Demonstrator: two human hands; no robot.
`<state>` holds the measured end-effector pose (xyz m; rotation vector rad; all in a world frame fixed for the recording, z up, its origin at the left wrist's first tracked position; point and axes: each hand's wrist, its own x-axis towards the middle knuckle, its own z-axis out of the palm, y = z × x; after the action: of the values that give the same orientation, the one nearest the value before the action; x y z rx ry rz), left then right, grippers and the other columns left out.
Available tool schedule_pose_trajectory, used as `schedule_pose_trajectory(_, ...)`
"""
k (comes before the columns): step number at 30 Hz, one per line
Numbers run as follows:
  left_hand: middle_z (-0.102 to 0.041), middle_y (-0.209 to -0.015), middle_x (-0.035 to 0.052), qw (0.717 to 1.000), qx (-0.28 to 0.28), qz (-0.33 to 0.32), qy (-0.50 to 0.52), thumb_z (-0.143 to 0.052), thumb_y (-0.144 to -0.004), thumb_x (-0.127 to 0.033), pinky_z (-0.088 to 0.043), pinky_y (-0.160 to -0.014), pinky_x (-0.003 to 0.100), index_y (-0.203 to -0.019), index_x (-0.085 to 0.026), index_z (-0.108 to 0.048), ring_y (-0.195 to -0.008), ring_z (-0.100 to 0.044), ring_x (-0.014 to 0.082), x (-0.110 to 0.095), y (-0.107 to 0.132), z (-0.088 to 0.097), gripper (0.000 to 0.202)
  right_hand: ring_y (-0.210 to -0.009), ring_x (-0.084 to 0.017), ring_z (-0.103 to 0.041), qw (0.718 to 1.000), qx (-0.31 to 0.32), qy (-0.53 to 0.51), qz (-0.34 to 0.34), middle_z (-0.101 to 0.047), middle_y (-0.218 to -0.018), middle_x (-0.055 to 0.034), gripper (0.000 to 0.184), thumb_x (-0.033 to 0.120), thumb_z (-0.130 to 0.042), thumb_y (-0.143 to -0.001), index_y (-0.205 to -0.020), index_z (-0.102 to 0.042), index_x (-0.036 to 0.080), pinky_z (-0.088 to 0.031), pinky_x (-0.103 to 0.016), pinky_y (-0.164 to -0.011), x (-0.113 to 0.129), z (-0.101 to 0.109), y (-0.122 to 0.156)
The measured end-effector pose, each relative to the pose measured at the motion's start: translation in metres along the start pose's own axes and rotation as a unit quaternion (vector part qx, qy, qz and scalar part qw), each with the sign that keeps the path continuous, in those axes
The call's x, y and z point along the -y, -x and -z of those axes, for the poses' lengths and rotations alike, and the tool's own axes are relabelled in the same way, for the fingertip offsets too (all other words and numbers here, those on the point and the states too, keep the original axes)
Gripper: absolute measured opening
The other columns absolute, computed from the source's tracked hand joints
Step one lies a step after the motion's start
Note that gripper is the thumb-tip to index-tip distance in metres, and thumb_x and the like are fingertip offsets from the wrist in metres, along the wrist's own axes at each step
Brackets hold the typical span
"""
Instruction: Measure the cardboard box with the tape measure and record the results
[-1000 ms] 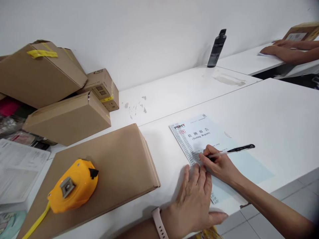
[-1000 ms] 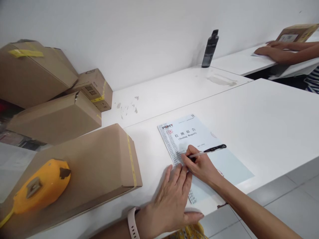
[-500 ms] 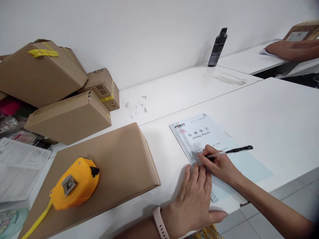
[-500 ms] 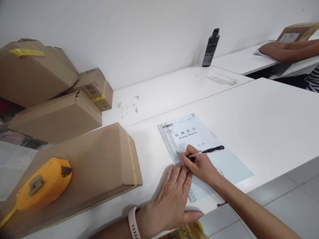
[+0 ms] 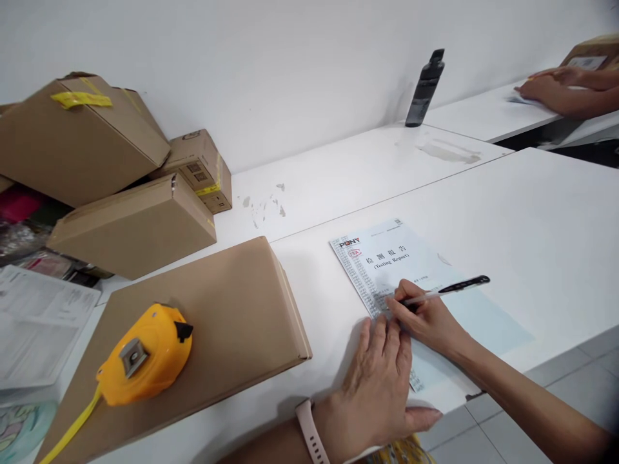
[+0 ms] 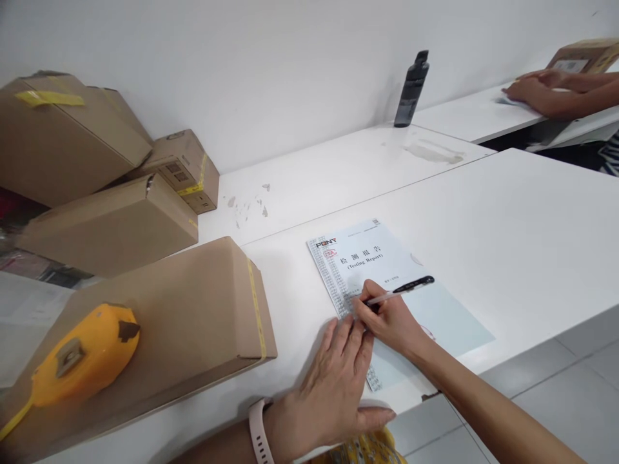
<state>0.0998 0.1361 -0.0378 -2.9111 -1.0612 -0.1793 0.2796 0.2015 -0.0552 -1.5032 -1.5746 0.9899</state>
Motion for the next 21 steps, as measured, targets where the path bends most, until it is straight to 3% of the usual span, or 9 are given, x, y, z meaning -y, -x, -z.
schedule_pose_trajectory(7,-0.046,-0.159,0.0212,1.0,-0.012,0.0,-0.011,-0.025,-0.1,-0.072,-0.028,-0.124,0.048,-0.153,0.0,-0.038,-0.151,-0.036,0.0355,-0.0009,0.0006,0.0,0.091,-0.051,-0.012,-0.041,1.0,-0.007,-0.011,-0.01,-0.044,-0.058,0.0055,0.031,0.039,-0.063,-0.089,-0.068,-0.044,0.025,-0.033,-0.028,-0.05,0.0014,0.0,-0.0006)
schedule_pose_trajectory(21,-0.047,-0.159,0.0202,1.0,0.008,-0.004,-0.008,-0.026,-0.099,-0.074,-0.029,-0.123,0.047,-0.153,0.0,-0.038,-0.15,-0.037,0.0352,0.0001,-0.0001,0.0025,0.092,-0.053,-0.012,-0.038,1.0,-0.017,0.006,-0.006,-0.045,-0.06,0.0051,0.032,0.039,-0.064,-0.089,-0.068,-0.045,0.025,-0.033,-0.028,-0.05,0.0027,0.0001,0.0003)
